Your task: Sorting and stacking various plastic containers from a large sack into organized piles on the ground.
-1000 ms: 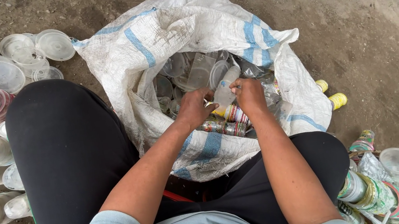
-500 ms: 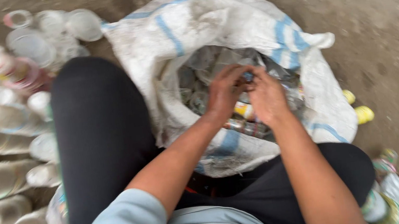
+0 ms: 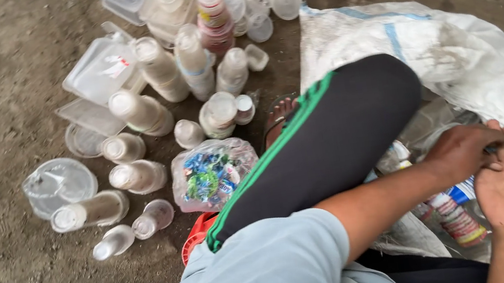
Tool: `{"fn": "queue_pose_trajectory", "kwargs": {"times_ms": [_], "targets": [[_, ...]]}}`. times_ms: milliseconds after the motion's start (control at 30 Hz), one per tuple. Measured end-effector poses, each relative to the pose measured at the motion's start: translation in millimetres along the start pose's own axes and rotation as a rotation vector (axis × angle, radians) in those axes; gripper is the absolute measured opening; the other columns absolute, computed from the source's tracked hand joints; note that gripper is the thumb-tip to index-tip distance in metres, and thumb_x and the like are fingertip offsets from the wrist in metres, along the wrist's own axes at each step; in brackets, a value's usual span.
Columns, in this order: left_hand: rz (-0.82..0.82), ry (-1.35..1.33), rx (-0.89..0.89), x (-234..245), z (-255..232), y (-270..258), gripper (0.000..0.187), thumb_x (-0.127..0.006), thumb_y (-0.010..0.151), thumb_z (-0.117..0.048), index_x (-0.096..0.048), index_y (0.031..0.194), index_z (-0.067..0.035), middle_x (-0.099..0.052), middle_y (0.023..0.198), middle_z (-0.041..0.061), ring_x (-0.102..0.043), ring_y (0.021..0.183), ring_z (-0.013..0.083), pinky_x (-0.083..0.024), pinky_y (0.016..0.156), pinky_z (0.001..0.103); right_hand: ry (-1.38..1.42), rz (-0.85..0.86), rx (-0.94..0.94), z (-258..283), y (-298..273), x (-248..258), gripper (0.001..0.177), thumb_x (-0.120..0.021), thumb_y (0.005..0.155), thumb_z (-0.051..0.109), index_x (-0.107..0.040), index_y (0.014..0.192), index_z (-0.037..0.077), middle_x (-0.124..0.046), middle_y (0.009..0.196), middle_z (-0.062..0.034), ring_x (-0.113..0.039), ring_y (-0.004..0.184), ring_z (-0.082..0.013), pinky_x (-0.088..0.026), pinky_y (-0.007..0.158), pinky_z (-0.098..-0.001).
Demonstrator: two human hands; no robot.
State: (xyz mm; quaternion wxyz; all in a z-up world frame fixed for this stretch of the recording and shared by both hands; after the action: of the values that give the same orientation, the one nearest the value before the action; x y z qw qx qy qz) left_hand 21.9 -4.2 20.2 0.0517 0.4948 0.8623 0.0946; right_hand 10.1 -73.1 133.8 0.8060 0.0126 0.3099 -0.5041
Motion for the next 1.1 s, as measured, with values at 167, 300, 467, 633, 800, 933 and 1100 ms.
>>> {"fn": "queue_pose_trajectory", "kwargs": {"times_ms": [167,300,467,633,800,933,1100], "targets": [[-0.003,-0.503,0.203,25,-27,1,0.021,-0.059,0.092,-0.007,-0.075,0.088,0.004,-0.072,0.084,0.011,-0.063,0.075,0.0198,-0.051,0.07,0.035,0.048,0.225,0.004,-2,-3,10,0.078,-0.061,0.087,0.052,-0.064,0.135,-0.01,-0.063,0.142,-0.0219,-0.06,0.114,-0.0194,-0.046,0.11,-0.029],[0.008,-0.097,-0.094,50,-40,8,0.015,-0.067,0.075,0.007,-0.077,0.084,-0.001,-0.074,0.076,0.008,-0.066,0.061,0.0171,-0.056,0.06,0.033,0.277,0.519,-0.106,-3,1,23,0.083,-0.058,0.099,0.057,-0.052,0.152,-0.007,-0.068,0.121,-0.0228,-0.062,0.108,-0.0285,-0.043,0.099,-0.0374],[-0.01,-0.145,-0.246,155,-121,12,0.012,-0.072,0.08,0.007,-0.072,0.087,-0.002,-0.068,0.077,0.001,-0.056,0.064,0.0111,-0.048,0.061,0.028,-0.022,0.189,-0.003,-19,34,53,0.065,-0.042,0.101,0.043,-0.046,0.15,0.0,-0.057,0.144,-0.0215,-0.056,0.133,-0.0365,-0.042,0.115,-0.0496],[-0.05,0.415,-0.449,309,-219,-63,0.014,-0.078,0.088,0.016,-0.071,0.099,0.011,-0.072,0.095,0.015,-0.063,0.076,0.0233,-0.05,0.073,0.033,-1.133,-0.297,0.08,-60,106,115,0.037,-0.07,0.097,0.022,-0.067,0.132,0.012,-0.07,0.111,-0.0026,-0.064,0.092,-0.0126,-0.054,0.075,-0.0273],[-0.254,0.669,0.258,417,-124,-196,0.016,-0.076,0.099,0.01,-0.073,0.114,0.008,-0.072,0.102,0.016,-0.061,0.079,0.0216,-0.048,0.074,0.032,-1.719,0.415,-0.316,-96,76,18,0.095,-0.085,0.073,0.005,-0.045,0.153,0.037,-0.021,0.172,0.0029,-0.014,0.157,-0.0265,-0.011,0.127,-0.0569],[-0.169,1.056,0.508,413,-88,-265,0.017,-0.079,0.094,-0.005,-0.081,0.109,-0.012,-0.08,0.102,0.0,-0.074,0.078,0.016,-0.053,0.066,0.032,-1.911,0.567,0.08,-164,98,86,0.101,-0.091,0.063,0.011,-0.048,0.152,0.026,-0.043,0.161,-0.0034,-0.044,0.142,-0.0295,-0.035,0.116,-0.0503],[0.266,0.972,0.471,415,-5,-329,0.038,-0.068,0.077,-0.019,-0.078,0.114,-0.019,-0.071,0.133,0.002,-0.072,0.112,0.022,-0.059,0.096,0.037,-1.55,0.146,-0.098,-118,86,70,0.072,-0.082,0.081,0.014,-0.051,0.146,0.02,-0.057,0.144,-0.018,-0.059,0.127,-0.0346,-0.048,0.108,-0.0519]]}}
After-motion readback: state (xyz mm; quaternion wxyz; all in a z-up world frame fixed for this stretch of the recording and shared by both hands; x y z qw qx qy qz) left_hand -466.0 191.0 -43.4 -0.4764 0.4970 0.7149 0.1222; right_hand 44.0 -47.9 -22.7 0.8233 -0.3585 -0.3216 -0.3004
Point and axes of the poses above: each hand's wrist, its own y-axis towards the middle knuckle, its own x-axis out of the back of the hand, z = x × y, the point moved 1 cm from there along y, towards the middle knuckle
